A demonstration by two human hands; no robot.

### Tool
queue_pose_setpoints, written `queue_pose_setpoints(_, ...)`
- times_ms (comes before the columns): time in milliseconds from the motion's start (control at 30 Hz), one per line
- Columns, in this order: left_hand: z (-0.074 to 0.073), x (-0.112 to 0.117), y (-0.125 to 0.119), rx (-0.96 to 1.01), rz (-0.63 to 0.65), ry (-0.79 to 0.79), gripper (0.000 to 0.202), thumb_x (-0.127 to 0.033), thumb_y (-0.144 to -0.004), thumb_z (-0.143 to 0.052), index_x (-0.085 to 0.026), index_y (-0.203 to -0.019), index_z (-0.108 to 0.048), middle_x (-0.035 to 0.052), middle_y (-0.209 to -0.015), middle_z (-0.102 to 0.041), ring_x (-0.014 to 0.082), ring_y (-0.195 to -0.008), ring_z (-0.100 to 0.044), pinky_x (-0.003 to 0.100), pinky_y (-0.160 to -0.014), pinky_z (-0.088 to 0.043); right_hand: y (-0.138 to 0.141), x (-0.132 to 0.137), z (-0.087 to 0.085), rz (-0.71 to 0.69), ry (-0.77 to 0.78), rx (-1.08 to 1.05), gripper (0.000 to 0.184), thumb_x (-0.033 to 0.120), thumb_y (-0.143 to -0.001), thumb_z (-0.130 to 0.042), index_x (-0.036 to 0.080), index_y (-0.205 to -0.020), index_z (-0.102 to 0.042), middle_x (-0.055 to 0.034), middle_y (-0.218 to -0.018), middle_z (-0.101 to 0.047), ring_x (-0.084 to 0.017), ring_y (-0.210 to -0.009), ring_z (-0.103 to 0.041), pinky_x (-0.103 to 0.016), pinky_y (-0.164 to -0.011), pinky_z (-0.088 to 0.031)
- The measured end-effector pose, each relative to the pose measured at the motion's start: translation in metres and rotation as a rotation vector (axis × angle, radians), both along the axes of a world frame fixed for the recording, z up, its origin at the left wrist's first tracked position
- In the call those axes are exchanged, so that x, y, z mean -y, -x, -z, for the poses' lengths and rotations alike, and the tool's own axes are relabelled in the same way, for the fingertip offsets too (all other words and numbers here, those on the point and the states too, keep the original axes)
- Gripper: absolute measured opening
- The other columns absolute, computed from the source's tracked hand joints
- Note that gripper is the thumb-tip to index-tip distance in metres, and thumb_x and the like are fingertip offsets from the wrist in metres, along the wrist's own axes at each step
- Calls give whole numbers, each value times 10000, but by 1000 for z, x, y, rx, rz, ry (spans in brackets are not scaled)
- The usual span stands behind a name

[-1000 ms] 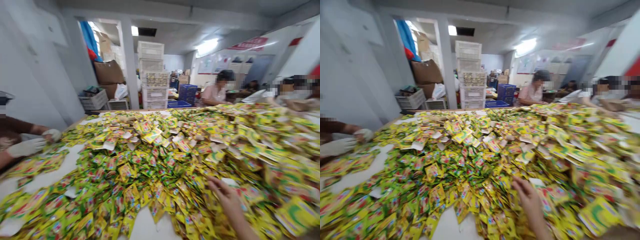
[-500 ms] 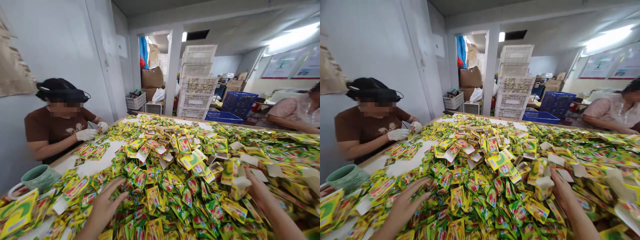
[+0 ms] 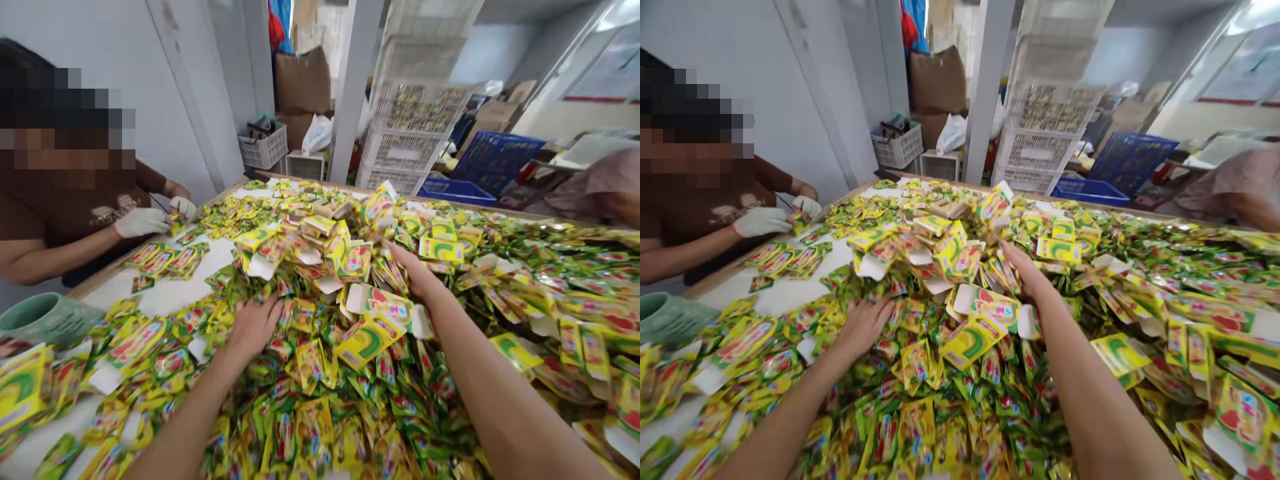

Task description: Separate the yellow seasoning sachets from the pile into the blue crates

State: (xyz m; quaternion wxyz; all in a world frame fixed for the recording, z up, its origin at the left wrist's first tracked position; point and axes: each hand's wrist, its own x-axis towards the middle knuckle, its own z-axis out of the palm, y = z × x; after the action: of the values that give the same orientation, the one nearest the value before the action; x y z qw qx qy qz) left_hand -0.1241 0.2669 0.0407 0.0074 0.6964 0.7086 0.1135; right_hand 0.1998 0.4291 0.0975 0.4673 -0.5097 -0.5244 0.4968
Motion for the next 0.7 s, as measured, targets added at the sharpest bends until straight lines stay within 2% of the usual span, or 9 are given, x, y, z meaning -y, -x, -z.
queue_pose_setpoints(67,-6,-25,2,-1,-6,115,448,-360,-959,-291,-175,-1224,-602,128,-934,-738,296,-936,-642,388,-815,-402,16,-4,-1,-67,106,-10,301,377,-822,-641,233,-1082,-682,-54,-1277,-621,-213,-1126,-616,-344,-943,-493)
queue_pose_setpoints(100,-6,-38,3,9,0,170,454,-381,-957,-288,-178,-1161,-638,124,-975,-737,293,-961,-644,376,-821,-407,22,-5,-2,-97,167,-16,317,390,-860,-581,176,-1070,-684,-95,-1260,-627,-210,-1095,-632,-336,-910,-491)
queue_pose_setpoints(167,-1,-57,6,28,0,255,509,-413,-954,-259,-142,-1094,-667,152,-1060,-716,319,-1019,-632,381,-836,-412,29,-5,-1,-166,286,-31,513,393,-922,-352,2,-992,-676,-206,-1230,-606,-187,-1054,-638,-303,-821,-458)
queue_pose_setpoints(200,3,-63,7,39,3,286,526,-428,-952,-252,-133,-1103,-661,158,-1098,-703,328,-1050,-620,382,-851,-410,30,-4,0,-176,325,-43,591,410,-916,-284,-38,-952,-668,-230,-1218,-597,-171,-1034,-641,-291,-789,-450)
queue_pose_setpoints(300,11,-61,5,73,24,339,514,-452,-944,-286,-137,-1157,-632,136,-1172,-676,323,-1116,-588,373,-911,-391,31,3,3,-182,401,-82,732,465,-868,-167,-83,-857,-652,-260,-1198,-582,-135,-997,-642,-269,-739,-435)
queue_pose_setpoints(467,13,-31,-6,132,63,326,485,-444,-948,-320,-135,-1127,-647,108,-1177,-677,290,-1154,-565,371,-990,-346,28,24,10,-131,481,-89,897,531,-816,5,-97,-730,-629,-286,-1108,-605,-162,-916,-662,-328,-669,-432)
queue_pose_setpoints(567,13,-13,-14,178,98,307,467,-444,-938,-352,-140,-1043,-690,100,-1059,-724,265,-1060,-627,345,-939,-399,25,33,12,-154,464,-108,792,584,-884,-189,-36,-811,-676,-256,-1104,-645,-201,-931,-678,-334,-702,-460)
queue_pose_setpoints(633,13,-3,-19,218,137,289,421,-435,-921,-394,-168,-1013,-706,83,-1005,-743,245,-994,-658,320,-888,-436,24,35,12,-182,422,-115,633,600,-879,-386,56,-903,-708,-210,-1103,-680,-233,-935,-692,-349,-737,-500)
queue_pose_setpoints(700,14,7,-24,266,181,261,382,-426,-906,-429,-190,-994,-716,74,-984,-751,240,-970,-669,319,-874,-453,25,33,11,-211,381,-117,547,608,-857,-469,139,-1016,-701,-169,-1106,-697,-260,-927,-699,-394,-762,-528)
